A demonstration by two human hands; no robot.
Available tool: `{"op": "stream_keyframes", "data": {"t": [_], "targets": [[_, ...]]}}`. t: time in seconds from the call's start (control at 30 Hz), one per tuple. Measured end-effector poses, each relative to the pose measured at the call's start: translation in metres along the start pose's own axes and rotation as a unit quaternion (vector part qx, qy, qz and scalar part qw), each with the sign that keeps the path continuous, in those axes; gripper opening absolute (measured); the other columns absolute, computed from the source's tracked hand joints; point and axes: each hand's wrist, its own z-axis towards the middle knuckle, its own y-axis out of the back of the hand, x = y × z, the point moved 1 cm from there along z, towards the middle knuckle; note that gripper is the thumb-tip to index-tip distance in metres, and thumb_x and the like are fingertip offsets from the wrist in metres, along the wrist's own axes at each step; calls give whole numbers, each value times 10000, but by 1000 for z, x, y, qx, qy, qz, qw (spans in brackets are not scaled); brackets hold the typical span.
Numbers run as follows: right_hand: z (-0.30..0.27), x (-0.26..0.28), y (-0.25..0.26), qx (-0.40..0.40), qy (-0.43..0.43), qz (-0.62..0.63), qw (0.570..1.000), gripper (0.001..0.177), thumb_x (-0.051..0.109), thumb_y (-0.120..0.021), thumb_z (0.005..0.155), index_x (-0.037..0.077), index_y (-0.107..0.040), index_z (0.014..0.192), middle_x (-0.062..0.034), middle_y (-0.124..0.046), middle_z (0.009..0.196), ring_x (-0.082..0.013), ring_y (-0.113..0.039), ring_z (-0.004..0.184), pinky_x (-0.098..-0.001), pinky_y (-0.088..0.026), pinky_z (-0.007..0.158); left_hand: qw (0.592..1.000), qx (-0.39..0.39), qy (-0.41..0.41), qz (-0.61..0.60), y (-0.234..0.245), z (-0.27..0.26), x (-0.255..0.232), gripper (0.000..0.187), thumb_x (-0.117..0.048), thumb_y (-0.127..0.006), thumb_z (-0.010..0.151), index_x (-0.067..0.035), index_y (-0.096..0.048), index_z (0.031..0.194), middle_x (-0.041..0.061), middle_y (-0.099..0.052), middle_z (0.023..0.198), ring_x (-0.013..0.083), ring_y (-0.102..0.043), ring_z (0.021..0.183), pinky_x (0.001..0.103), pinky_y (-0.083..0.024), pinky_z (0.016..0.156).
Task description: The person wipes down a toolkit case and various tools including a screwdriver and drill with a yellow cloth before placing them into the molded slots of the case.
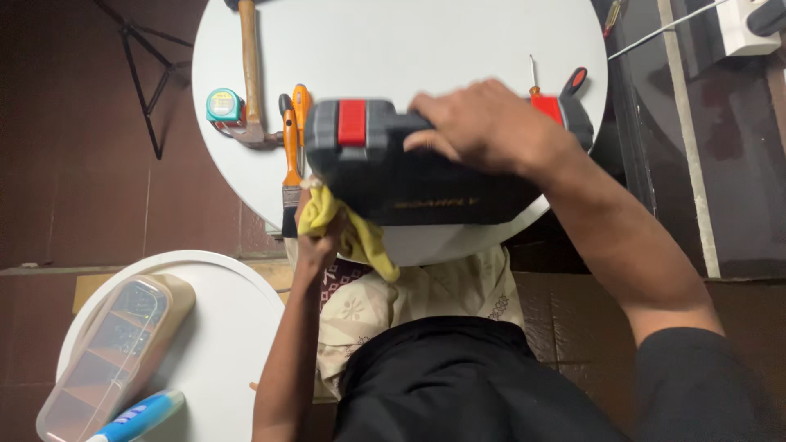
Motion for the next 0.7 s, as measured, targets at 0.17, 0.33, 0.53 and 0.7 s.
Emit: {"op": "stream_keyframes", "data": {"t": [0.17,0.33,0.53,0.7], "targets": [[45,-37,1,-38,-46,47,997,483,534,-516,1041,83,-634,1170,-176,-729,906,-430,-685,880,-540,-515,803,997,-44,67,3,-16,32,-21,435,-42,-638,915,-34,-509,1331,30,-618,986,111,-637,854,263,-572,766],[89,-55,-20,13,-77,62,995,485,555,-495,1031,135,-646,1221,-171,-738,922,-398,-691,936,-533,-514,857,991,-92,93,29,-26,37,-27,273,-31,-632,974,-14,-566,1238,54,-644,1003,130,-652,848,283,-569,755],[133,-81,-52,85,-102,101,986,519,592,-472,1014,207,-656,1310,-148,-724,1106,-373,-666,1055,-527,-513,908,964,-172,44,200,-46,40,-34,469,-105,-674,892,17,-544,1327,119,-727,1057,192,-744,899,332,-616,845],[156,-102,-93,127,-163,121,971,535,606,-463,995,248,-651,1346,-89,-722,1191,-301,-675,1118,-510,-512,949,937,-180,-48,294,-54,42,-38,534,-144,-773,865,52,-553,1310,179,-712,1098,304,-750,968,394,-603,877]]}}
